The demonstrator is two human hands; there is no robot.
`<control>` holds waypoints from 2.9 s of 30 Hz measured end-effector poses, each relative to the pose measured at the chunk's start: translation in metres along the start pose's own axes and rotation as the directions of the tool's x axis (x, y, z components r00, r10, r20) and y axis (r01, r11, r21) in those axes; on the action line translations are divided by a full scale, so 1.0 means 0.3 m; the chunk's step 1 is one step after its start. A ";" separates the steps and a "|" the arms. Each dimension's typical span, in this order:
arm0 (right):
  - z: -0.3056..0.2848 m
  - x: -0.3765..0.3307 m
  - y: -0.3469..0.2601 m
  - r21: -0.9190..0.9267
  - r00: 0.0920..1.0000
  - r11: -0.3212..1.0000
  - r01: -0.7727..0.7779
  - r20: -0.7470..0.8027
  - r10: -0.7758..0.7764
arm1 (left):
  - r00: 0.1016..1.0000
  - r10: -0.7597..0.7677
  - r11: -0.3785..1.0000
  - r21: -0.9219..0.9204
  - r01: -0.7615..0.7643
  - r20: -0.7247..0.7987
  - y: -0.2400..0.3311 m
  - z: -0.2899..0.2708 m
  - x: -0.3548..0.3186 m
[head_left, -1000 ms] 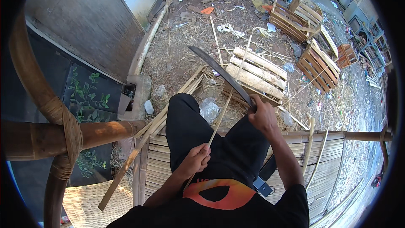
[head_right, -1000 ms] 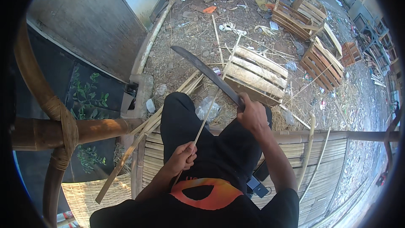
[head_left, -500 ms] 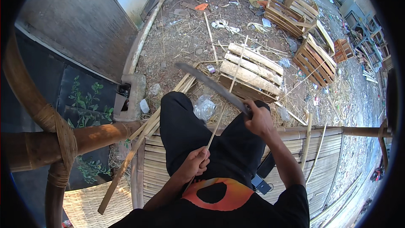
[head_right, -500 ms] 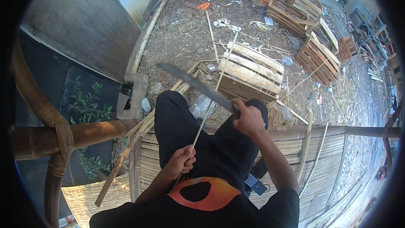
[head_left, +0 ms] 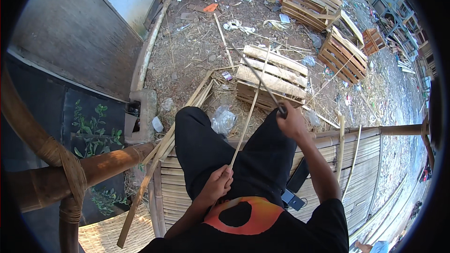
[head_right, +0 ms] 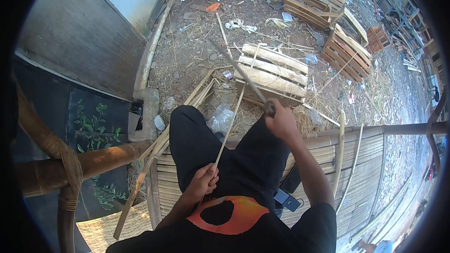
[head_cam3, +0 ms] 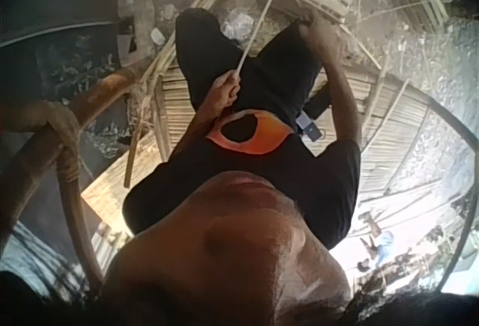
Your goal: The person shaves a long bamboo stick using a machete, repeatedly running the blade along the stick to thin it down while holding the stick in one hand and the machete in the other.
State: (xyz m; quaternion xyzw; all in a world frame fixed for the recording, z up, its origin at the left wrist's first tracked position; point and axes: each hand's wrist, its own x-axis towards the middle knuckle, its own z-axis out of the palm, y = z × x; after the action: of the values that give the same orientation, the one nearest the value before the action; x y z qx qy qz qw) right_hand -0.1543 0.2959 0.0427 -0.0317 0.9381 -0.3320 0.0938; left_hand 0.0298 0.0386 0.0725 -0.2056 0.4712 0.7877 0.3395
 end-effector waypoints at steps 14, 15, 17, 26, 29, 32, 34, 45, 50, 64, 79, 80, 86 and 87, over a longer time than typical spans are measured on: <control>0.045 0.065 0.188 -0.327 0.996 0.945 0.025 -0.076 -0.052 | 0.998 -0.060 0.993 0.104 0.061 -0.011 -0.052 0.011 -0.042; 0.033 0.042 0.142 -0.332 0.998 0.942 0.054 -0.006 -0.060 | 0.998 -0.060 0.994 0.091 0.062 -0.026 -0.051 0.009 -0.035; 0.036 -0.049 0.032 -0.340 0.988 0.934 0.111 0.139 -0.067 | 0.996 -0.066 0.996 0.058 0.069 -0.052 -0.047 0.001 -0.010; 0.089 -0.023 0.102 -0.354 0.990 0.932 0.082 0.139 -0.035 | 0.995 0.007 0.987 0.158 0.008 -0.095 -0.007 -0.030 -0.032; 0.095 0.031 0.150 -0.155 0.998 0.986 -0.065 -0.023 0.063 | 0.998 -0.005 0.988 0.154 0.015 -0.061 -0.033 -0.032 -0.038; 0.109 -0.063 0.103 -0.144 0.994 0.987 0.067 0.091 -0.054 | 0.996 -0.089 0.995 0.042 0.089 -0.007 -0.015 -0.016 -0.027; 0.100 -0.129 0.008 -0.196 0.961 0.967 0.161 0.254 -0.109 | 0.993 -0.101 0.995 -0.009 0.102 0.058 -0.019 -0.021 -0.014; 0.072 -0.009 0.084 -0.155 0.995 0.984 0.089 0.064 -0.080 | 0.992 -0.121 0.993 0.007 0.121 0.032 -0.018 -0.022 -0.073; 0.014 -0.082 -0.018 -0.347 0.908 0.873 0.343 0.362 -0.212 | 0.998 -0.048 0.983 0.174 0.054 -0.043 -0.015 0.009 -0.049; 0.034 -0.096 -0.049 -0.290 0.920 0.915 0.280 0.354 -0.170 | 0.969 -0.206 0.978 -0.002 0.208 0.137 -0.032 -0.051 -0.025; -0.002 0.052 0.168 -0.326 0.996 0.945 0.036 0.086 -0.009 | 0.986 -0.163 0.983 0.084 0.161 0.023 -0.047 -0.043 -0.073; -0.012 0.081 0.188 -0.251 0.992 0.961 -0.120 -0.001 0.123 | 0.987 -0.157 0.983 0.103 0.152 0.043 -0.041 -0.055 -0.089; 0.073 -0.010 0.117 0.692 0.917 0.616 -0.377 0.186 0.352 | 0.908 0.332 0.824 0.547 -0.148 -0.255 -0.013 -0.159 -0.037; 0.075 -0.057 0.066 0.735 0.910 0.558 -0.385 0.203 0.361 | 0.864 0.428 0.738 0.655 -0.165 -0.265 0.009 -0.158 -0.004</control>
State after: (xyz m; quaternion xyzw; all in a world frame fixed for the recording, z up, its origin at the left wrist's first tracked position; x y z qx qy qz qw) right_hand -0.1330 0.2993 0.0158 0.2047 0.6939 -0.6666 0.1797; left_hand 0.0287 -0.0043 0.0526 -0.1607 0.7859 0.5777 0.1511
